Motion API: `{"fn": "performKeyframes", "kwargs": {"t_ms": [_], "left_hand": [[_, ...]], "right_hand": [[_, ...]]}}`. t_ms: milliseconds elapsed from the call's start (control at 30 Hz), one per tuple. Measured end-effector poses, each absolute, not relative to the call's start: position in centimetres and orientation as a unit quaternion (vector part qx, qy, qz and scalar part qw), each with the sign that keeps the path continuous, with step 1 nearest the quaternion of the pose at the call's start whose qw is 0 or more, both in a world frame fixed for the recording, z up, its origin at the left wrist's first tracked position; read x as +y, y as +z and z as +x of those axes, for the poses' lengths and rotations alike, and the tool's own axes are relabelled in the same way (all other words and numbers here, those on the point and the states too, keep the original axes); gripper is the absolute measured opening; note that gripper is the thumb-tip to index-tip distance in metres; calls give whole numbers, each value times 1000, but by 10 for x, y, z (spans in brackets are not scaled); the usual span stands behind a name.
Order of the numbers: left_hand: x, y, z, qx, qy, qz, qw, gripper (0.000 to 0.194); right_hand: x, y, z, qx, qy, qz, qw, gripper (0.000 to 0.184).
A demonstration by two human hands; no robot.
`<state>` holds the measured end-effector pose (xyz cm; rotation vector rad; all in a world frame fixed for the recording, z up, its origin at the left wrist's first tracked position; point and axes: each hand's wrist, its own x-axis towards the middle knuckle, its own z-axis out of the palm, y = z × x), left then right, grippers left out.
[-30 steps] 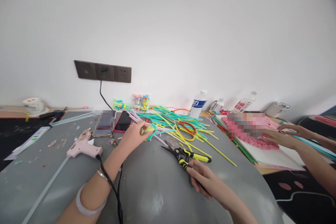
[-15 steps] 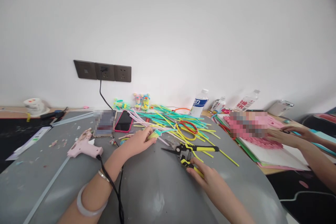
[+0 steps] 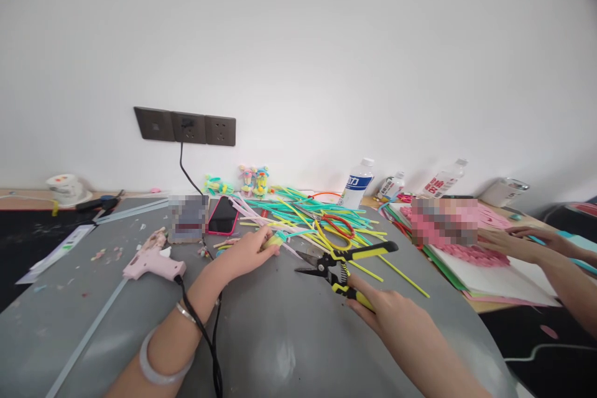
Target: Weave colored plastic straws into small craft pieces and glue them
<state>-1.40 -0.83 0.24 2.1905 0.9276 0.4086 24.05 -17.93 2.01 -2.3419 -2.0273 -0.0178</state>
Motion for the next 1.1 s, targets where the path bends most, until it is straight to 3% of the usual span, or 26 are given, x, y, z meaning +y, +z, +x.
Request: {"fn": "performKeyframes", "kwargs": {"t_ms": [333,567,733,867,1100], "left_hand": [[-8,5,-12,395,207,846,291,18],[-8,6,-12,365,195,860,299,16],[-5,2,-13,364,190,865,287,18],[-3,1,-15,350,223,860,299,38],[-9,14,-13,297,238,829,411,31]], "right_hand": [[-190,30,227,-621,72,-780,-21,30],[-189,34,233,-613,48,-789,-7,30],[-179,24,245,-642,156,-722,207,32],[-164,1,249,-587,263,-680,352,45],[-147,-43,257,-552,292,-658,421,52]]}}
